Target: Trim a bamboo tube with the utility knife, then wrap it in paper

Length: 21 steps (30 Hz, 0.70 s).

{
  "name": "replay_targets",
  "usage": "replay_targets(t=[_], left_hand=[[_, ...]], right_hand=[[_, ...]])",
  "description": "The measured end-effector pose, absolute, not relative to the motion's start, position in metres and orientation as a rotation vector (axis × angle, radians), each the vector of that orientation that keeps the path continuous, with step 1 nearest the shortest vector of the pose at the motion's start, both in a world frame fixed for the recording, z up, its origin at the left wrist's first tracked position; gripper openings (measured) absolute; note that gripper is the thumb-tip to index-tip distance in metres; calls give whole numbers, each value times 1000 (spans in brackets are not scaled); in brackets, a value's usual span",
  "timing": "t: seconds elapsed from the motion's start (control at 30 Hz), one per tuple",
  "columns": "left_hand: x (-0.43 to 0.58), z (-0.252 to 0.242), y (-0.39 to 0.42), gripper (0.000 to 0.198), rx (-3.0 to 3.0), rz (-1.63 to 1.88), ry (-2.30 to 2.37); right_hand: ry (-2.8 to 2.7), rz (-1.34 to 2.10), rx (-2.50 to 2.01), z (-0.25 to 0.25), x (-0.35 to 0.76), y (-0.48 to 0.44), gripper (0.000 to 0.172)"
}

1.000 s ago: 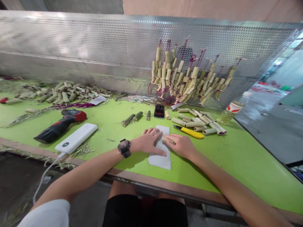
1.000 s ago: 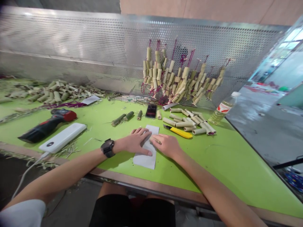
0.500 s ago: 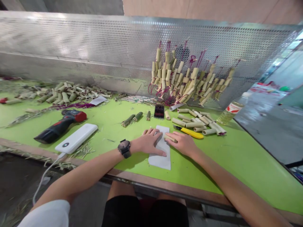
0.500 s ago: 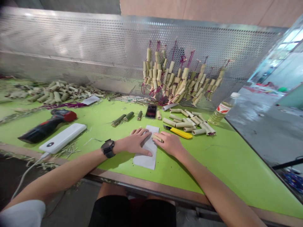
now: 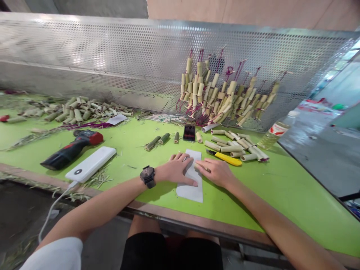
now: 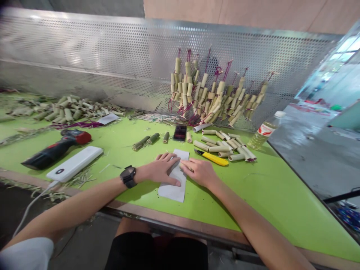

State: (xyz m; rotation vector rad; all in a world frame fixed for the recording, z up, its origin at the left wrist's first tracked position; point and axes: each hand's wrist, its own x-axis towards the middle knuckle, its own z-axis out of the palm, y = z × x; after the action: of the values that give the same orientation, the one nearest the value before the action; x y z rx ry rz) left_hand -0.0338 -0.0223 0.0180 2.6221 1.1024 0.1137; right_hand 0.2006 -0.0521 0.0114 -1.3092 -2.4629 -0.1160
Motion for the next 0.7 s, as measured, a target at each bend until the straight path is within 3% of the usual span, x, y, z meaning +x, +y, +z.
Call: replay_targets(t=[0.17, 0.4, 0.7], left_hand=[[-34, 17, -22, 111, 2647, 149, 1088], [-34, 18, -22, 118, 2615, 111, 1095], [-34, 16, -21, 112, 2638, 147, 1077]], right_hand=[[-2534, 59, -1213, 13, 189, -64, 44], [-2401, 76, -1475, 17, 200, -52, 45], [-2476, 253, -1270, 18, 189, -63, 41]])
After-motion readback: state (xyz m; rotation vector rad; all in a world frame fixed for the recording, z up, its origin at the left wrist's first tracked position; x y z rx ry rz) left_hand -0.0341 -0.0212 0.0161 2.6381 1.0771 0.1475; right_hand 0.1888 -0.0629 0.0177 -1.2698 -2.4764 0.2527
